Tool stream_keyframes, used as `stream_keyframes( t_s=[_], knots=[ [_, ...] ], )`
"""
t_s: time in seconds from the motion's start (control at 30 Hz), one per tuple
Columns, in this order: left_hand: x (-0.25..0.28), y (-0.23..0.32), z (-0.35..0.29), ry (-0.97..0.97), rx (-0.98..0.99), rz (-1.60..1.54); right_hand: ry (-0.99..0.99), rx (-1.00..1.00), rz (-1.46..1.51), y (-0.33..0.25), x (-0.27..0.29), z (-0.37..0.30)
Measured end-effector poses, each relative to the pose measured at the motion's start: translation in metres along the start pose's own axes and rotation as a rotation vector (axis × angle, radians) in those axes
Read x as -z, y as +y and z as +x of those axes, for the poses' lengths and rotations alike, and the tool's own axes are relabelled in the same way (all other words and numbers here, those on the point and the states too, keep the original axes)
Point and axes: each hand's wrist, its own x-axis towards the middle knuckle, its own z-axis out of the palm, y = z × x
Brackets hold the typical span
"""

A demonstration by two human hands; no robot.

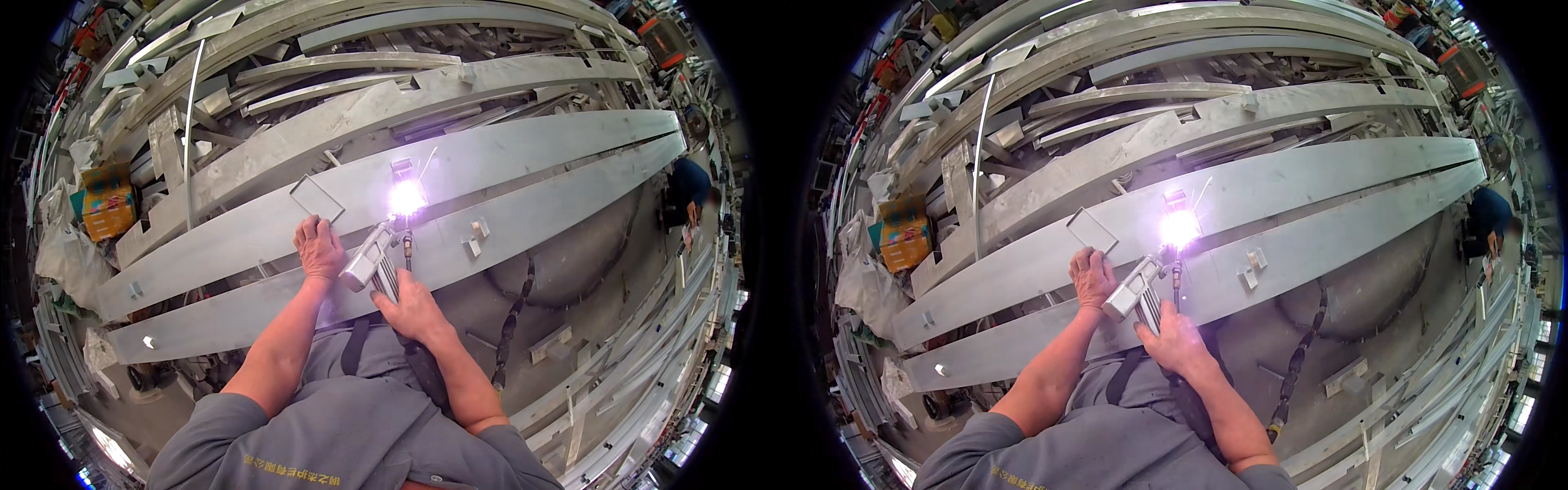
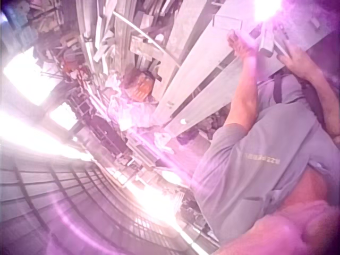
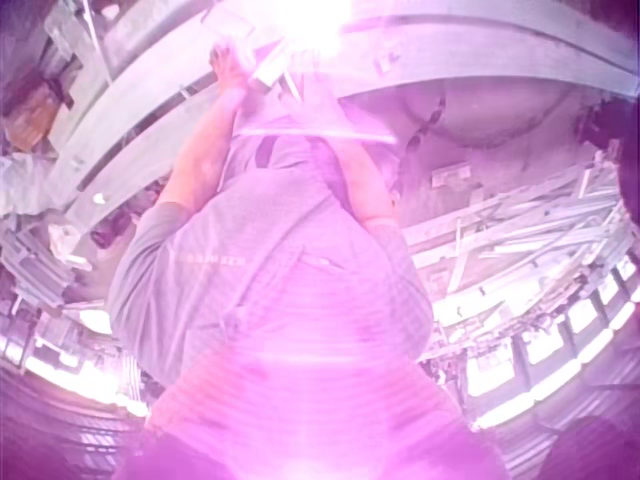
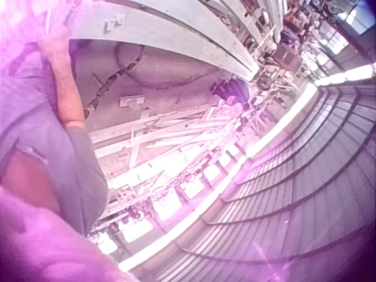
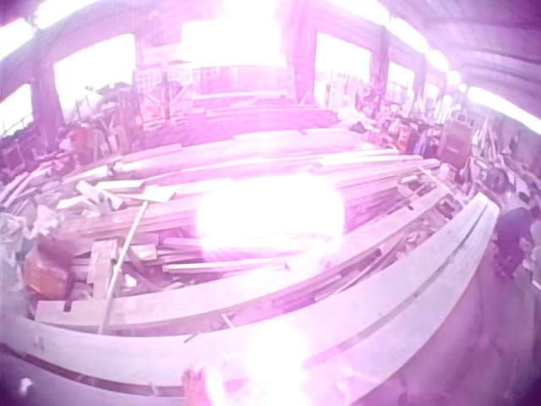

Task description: The person welds small metal brackets onto long aluminum beams using a handheld welding gun. They repeatedly place brackets, align them, and weld them in place, then move to the next position along the beam.

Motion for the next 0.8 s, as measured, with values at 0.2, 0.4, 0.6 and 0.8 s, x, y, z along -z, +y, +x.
stream_keyframes(
  t_s=[0.2,0.4,0.6,0.8],
  knots=[
    [0.002,0.001,-0.001,0.013,0.001,0.001,0.011,0.020,0.027,0.003,-0.001,-0.005],
    [0.001,0.001,0.000,0.036,-0.007,-0.007,0.020,0.018,0.021,0.008,-0.002,-0.008],
    [0.000,0.000,0.000,0.035,-0.004,0.010,0.020,0.024,0.040,0.010,-0.002,-0.011],
    [0.001,0.002,0.000,0.030,0.001,0.003,0.002,0.014,0.045,0.013,-0.003,-0.014]
  ],
)
